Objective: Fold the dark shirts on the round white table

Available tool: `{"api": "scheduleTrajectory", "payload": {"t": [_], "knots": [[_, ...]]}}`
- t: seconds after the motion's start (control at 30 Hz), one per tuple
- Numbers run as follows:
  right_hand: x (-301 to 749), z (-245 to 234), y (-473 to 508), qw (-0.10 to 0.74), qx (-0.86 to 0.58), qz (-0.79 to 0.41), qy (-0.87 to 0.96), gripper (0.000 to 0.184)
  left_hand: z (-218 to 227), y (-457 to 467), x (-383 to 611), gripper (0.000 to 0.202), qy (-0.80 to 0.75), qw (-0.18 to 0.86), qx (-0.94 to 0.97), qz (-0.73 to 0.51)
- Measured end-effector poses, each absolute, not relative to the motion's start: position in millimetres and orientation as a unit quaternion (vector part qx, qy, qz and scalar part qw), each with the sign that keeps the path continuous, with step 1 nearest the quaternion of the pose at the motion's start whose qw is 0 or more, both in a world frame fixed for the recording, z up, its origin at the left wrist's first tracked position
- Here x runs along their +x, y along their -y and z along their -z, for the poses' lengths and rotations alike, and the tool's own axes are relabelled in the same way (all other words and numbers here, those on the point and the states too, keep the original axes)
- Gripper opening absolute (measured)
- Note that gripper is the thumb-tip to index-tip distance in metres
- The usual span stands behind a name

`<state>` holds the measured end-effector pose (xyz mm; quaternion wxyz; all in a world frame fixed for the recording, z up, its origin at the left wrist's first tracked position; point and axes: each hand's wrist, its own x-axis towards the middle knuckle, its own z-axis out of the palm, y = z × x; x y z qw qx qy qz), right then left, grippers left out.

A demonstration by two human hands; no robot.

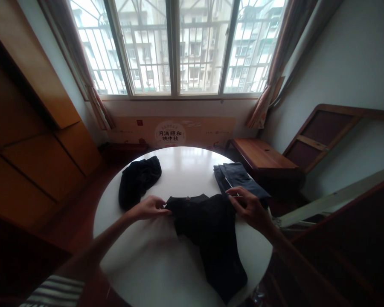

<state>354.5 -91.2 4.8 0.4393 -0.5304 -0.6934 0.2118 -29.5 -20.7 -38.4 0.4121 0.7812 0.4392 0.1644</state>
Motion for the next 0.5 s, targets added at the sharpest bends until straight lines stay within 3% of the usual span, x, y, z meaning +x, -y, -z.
{"api": "scheduleTrajectory", "payload": {"t": [0.13, 0.23, 0.37, 0.5], "knots": [[335.1, 9.9, 78.7, 0.261, -0.578, -0.223, 0.740, 0.047, 56.2, 17.6, -11.4, 0.035, -0.430, 0.451, 0.763, -0.173], [329.4, 20.8, 71.1, 0.179, -0.565, -0.261, 0.762, 0.036, 61.2, 18.6, -4.4, 0.030, -0.424, 0.440, 0.753, -0.246], [328.1, 25.2, 72.1, 0.192, -0.512, -0.253, 0.798, 0.028, 53.0, 27.6, -10.4, 0.028, -0.375, 0.470, 0.712, -0.362], [321.9, 8.5, 86.6, 0.272, -0.469, -0.253, 0.802, 0.026, 26.2, 36.2, -29.4, 0.028, -0.394, 0.372, 0.663, -0.516]]}}
